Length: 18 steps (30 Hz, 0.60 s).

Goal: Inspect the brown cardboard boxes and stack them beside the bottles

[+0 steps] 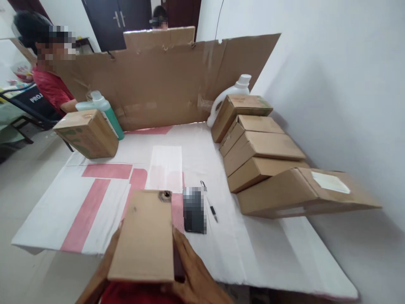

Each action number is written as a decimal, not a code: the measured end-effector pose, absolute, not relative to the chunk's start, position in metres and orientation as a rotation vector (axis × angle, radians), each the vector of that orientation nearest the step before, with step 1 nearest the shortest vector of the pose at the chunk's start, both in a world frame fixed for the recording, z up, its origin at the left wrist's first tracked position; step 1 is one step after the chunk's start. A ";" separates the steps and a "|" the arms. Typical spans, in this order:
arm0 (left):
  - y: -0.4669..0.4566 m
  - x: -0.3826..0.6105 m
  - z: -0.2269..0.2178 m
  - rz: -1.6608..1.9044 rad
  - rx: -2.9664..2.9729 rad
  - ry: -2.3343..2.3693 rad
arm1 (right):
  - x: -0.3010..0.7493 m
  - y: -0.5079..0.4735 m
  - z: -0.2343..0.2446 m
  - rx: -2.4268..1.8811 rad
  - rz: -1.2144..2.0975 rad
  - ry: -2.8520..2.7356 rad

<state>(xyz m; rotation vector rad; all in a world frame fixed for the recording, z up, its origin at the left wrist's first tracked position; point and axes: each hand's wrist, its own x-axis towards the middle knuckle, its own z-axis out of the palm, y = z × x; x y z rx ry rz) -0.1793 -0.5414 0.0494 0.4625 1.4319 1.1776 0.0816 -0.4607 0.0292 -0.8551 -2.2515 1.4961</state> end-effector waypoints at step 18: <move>-0.504 -0.333 0.056 1.813 0.434 1.984 | -0.170 -0.370 0.098 -0.682 1.487 -2.214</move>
